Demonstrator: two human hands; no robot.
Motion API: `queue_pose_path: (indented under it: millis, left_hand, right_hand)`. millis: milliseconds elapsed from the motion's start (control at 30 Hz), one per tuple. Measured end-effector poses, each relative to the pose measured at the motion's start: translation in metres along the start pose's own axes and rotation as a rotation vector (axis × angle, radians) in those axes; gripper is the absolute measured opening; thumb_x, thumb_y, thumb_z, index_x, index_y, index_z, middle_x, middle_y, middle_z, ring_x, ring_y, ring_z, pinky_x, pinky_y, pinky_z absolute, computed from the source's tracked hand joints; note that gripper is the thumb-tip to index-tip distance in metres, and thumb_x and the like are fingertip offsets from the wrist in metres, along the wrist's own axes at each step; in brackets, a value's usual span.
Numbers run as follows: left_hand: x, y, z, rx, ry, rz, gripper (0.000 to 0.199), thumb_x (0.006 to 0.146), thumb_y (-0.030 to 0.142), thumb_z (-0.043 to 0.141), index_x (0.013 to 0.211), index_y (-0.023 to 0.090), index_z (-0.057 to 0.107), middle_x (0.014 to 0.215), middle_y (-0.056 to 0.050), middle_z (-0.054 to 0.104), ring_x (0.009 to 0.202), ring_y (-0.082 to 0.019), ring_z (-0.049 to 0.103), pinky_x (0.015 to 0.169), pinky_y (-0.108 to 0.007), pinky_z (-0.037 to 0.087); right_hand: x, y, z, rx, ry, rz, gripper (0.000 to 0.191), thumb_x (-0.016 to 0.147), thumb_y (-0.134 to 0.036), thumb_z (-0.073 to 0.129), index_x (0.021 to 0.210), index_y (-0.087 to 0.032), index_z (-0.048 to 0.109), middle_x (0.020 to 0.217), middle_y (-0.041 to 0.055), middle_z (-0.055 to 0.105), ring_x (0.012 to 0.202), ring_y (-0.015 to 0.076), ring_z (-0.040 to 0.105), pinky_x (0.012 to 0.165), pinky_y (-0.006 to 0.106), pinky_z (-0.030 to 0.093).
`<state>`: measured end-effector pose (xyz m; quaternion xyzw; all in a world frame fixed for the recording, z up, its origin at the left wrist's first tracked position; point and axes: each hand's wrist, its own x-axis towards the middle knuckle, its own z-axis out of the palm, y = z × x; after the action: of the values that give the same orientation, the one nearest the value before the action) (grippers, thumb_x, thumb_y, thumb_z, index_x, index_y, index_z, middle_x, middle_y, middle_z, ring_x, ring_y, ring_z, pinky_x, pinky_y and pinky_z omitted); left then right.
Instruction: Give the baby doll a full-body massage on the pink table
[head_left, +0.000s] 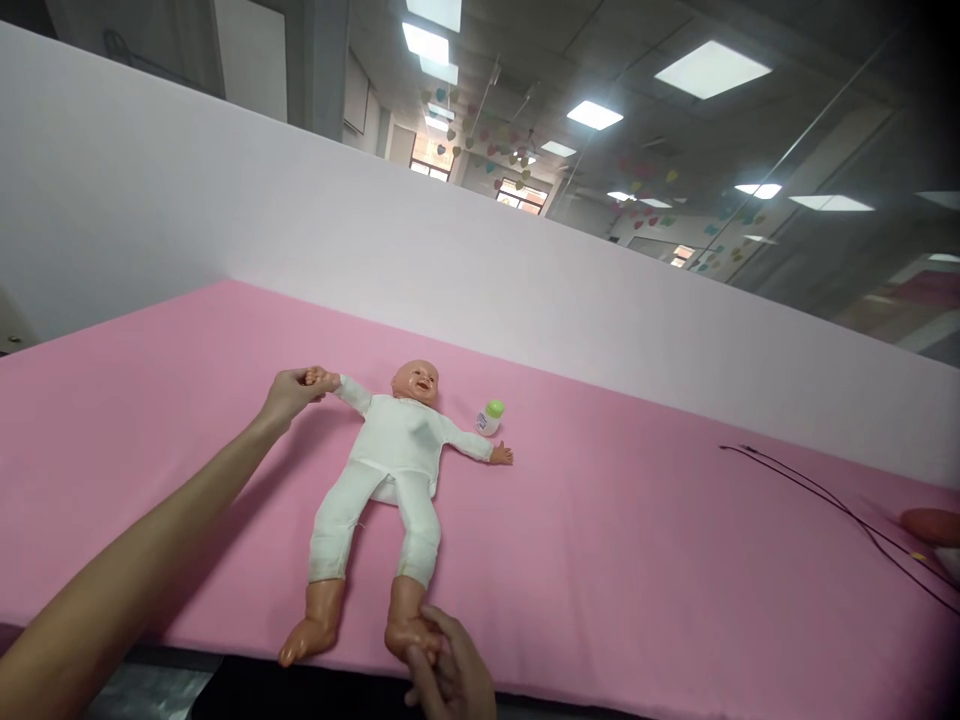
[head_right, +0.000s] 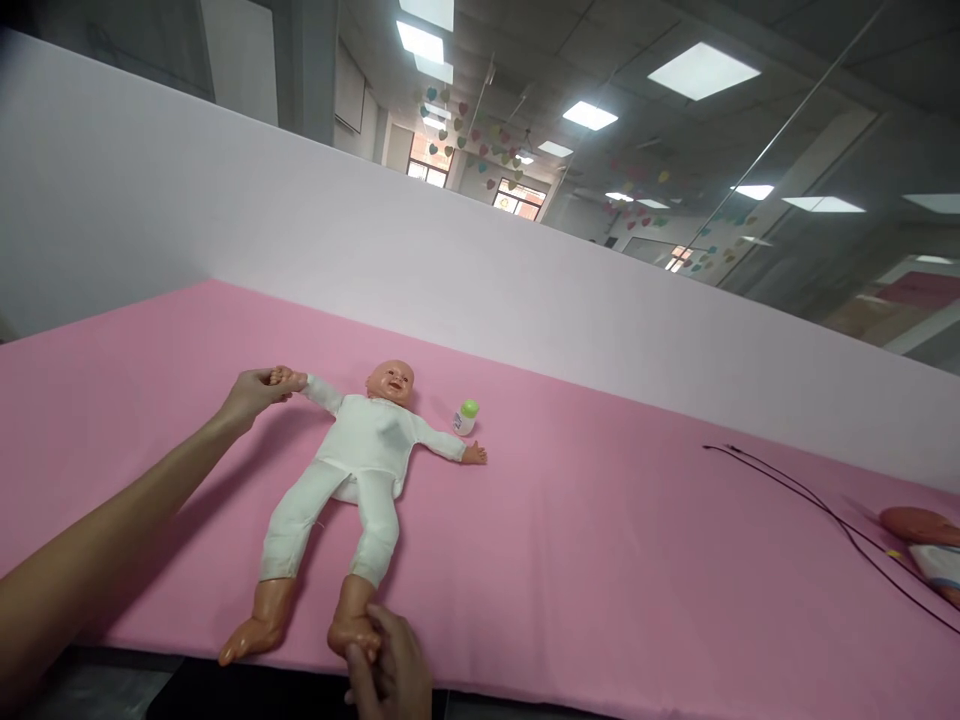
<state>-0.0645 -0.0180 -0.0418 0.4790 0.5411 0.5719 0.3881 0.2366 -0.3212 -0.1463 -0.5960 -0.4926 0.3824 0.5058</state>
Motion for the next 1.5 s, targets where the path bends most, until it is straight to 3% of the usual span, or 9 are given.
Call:
queue_pose_path:
  millis: [167,300,467,700,933,1100,1200,1333,1500]
  left_hand:
    - [0.004,0.008,0.056,-0.152,0.071,0.117,0.034,0.064,0.045,0.089,0.074,0.017,0.072,0.075,-0.001,0.067,0.076,-0.018,0.062,0.072,-0.031,0.05]
    - [-0.003,0.004,0.091,-0.088,0.073,0.3,0.028,0.071,0.041,0.085,0.08,0.017,0.075,0.084,-0.004,0.072,0.079,-0.019,0.066,0.074,-0.03,0.051]
    - [-0.015,-0.013,0.1,0.02,0.041,0.426,0.027,0.079,0.044,0.08,0.089,0.019,0.075,0.094,-0.005,0.073,0.084,-0.019,0.069,0.071,-0.028,0.051]
    - [-0.019,-0.033,0.101,0.185,-0.065,0.371,0.03,0.077,0.048,0.079,0.076,0.02,0.067,0.076,-0.003,0.07,0.071,-0.019,0.066,0.069,-0.029,0.051]
    - [-0.001,-0.024,0.094,0.004,0.153,0.296,0.029,0.077,0.046,0.077,0.073,0.02,0.064,0.073,-0.002,0.065,0.07,-0.017,0.061,0.067,-0.029,0.049]
    - [0.019,-0.033,0.075,-0.193,0.373,-0.041,0.04,0.078,0.047,0.074,0.06,0.023,0.047,0.059,0.005,0.046,0.057,-0.012,0.047,0.054,-0.025,0.04]
    - [0.019,-0.028,0.069,-0.183,0.394,-0.072,0.039,0.077,0.045,0.075,0.061,0.022,0.048,0.059,0.005,0.046,0.056,-0.011,0.046,0.053,-0.025,0.039]
    - [0.004,-0.006,0.08,-0.091,0.198,0.201,0.031,0.076,0.045,0.08,0.068,0.019,0.064,0.066,0.001,0.061,0.063,-0.015,0.055,0.061,-0.027,0.045]
    - [-0.02,-0.001,0.101,0.329,-0.101,0.441,0.033,0.08,0.054,0.077,0.082,0.021,0.076,0.084,-0.005,0.077,0.077,-0.021,0.068,0.07,-0.03,0.045]
  right_hand:
    - [0.03,-0.051,-0.007,0.405,0.259,0.108,0.055,0.092,-0.071,0.061,0.12,-0.024,0.059,0.114,0.0146,0.073,0.065,0.0215,0.073,0.035,0.024,0.047]
    - [0.076,-0.106,-0.008,0.521,0.258,0.009,0.05,0.091,-0.07,0.063,0.113,-0.025,0.055,0.138,0.0163,0.063,0.073,0.0206,0.076,0.044,0.025,0.053]
    - [0.138,-0.134,-0.006,0.47,-0.017,-0.147,0.049,0.087,-0.058,0.076,0.115,-0.021,0.06,0.12,0.0122,0.069,0.058,0.0124,0.068,0.047,0.023,0.05]
    - [0.205,-0.112,0.028,0.289,-0.406,-0.13,0.05,0.087,-0.065,0.072,0.107,-0.021,0.063,0.117,0.0058,0.067,0.047,0.0045,0.058,0.039,0.018,0.043]
    - [0.161,-0.117,-0.004,0.308,-0.525,-0.104,0.042,0.088,-0.055,0.075,0.113,-0.023,0.065,0.115,0.0075,0.067,0.055,0.0149,0.07,0.05,0.03,0.058]
    - [0.083,-0.071,-0.027,0.287,-0.265,-0.184,0.041,0.078,-0.052,0.086,0.106,-0.026,0.07,0.093,0.0046,0.073,0.065,0.0191,0.07,0.055,0.03,0.058]
    - [0.056,-0.057,-0.023,0.183,-0.303,-0.292,0.031,0.08,-0.05,0.083,0.1,-0.028,0.074,0.088,0.0051,0.076,0.076,0.0234,0.072,0.069,0.036,0.061]
    - [0.075,-0.087,-0.012,0.123,-0.331,-0.225,0.029,0.089,-0.047,0.074,0.109,-0.026,0.076,0.092,0.0059,0.076,0.059,0.0201,0.068,0.054,0.033,0.057]
    - [0.158,-0.118,0.018,0.23,-0.364,-0.124,0.036,0.091,-0.05,0.072,0.113,-0.022,0.069,0.103,0.0059,0.073,0.047,0.0111,0.063,0.042,0.023,0.045]
